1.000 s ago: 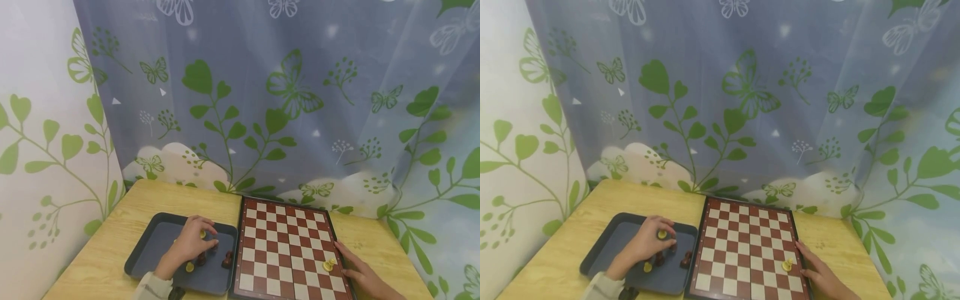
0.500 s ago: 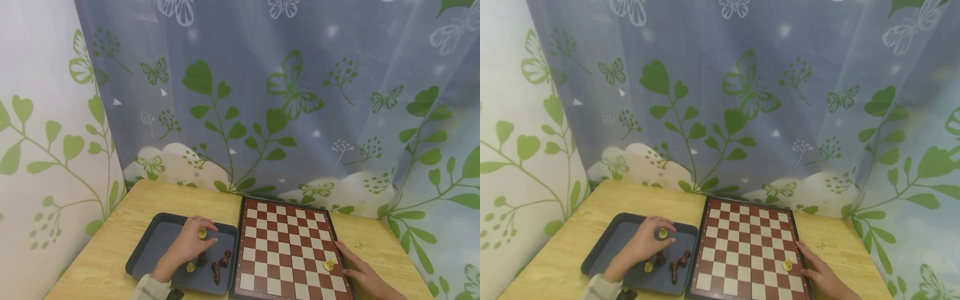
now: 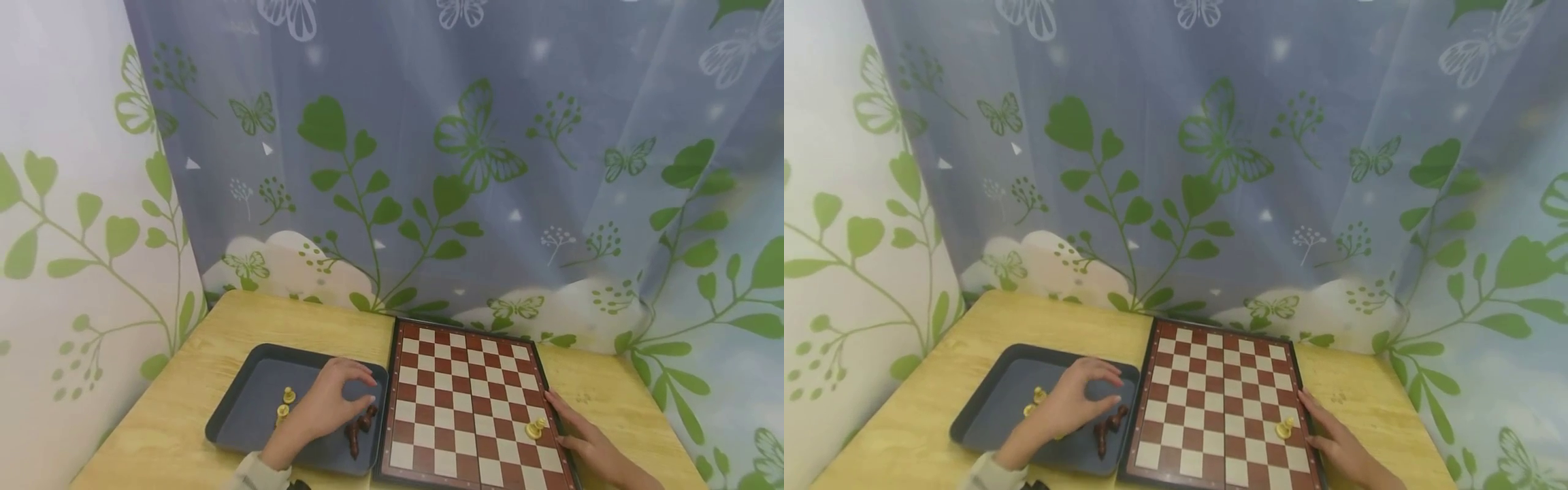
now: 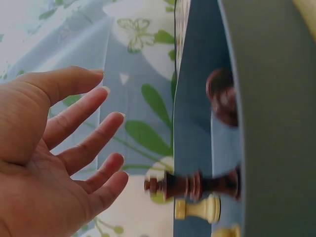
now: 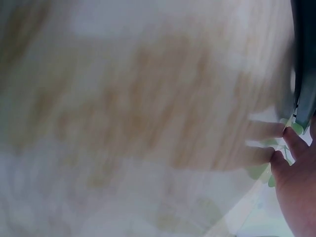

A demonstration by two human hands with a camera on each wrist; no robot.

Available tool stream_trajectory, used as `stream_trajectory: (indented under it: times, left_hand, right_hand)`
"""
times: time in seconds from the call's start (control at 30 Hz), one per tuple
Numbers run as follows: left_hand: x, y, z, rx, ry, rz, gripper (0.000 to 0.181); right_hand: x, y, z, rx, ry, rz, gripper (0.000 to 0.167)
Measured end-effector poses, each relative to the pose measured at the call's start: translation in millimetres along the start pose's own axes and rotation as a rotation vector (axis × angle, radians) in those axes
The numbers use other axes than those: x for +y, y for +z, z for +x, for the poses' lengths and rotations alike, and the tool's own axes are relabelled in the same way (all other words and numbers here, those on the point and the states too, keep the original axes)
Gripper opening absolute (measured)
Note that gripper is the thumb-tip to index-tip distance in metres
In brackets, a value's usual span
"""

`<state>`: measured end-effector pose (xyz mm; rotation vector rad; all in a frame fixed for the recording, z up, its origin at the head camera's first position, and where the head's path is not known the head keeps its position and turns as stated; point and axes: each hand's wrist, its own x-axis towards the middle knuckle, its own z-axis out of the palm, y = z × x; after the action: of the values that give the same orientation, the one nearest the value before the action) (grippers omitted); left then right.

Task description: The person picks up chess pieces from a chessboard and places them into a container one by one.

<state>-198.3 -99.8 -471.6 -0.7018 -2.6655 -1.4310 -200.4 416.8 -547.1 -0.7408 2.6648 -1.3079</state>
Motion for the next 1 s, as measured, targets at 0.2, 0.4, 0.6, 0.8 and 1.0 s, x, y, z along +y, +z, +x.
stream_trajectory:
  times: [0.2,0.4,0.6,0.8,1.0]
  left_hand:
    - [10.5,10.8,3.4,-0.05,0.029,-0.035,0.013]
    - [23.9,20.0,10.2,-0.081,0.062,-0.053,0.012]
    - [33.4,34.0,15.1,-0.118,0.09,-0.093,0.012]
    - [44.1,57.8,20.0,-0.172,0.13,-0.105,0.01]
    - [60.0,81.9,20.1,-0.264,0.095,-0.146,0.01]
  right_hand:
    - [-1.8,-3.0,0.2,-0.006,0.021,-0.024,0.069]
    - [-2.5,-5.2,-0.2,-0.008,0.071,-0.03,0.07]
    - [1.7,-3.0,-2.8,-0.02,0.071,0.016,0.071]
    - [-0.4,-3.1,-2.4,-0.007,0.09,-0.016,0.071]
    - [-2.4,-5.0,-1.5,-0.011,0.137,-0.093,0.071]
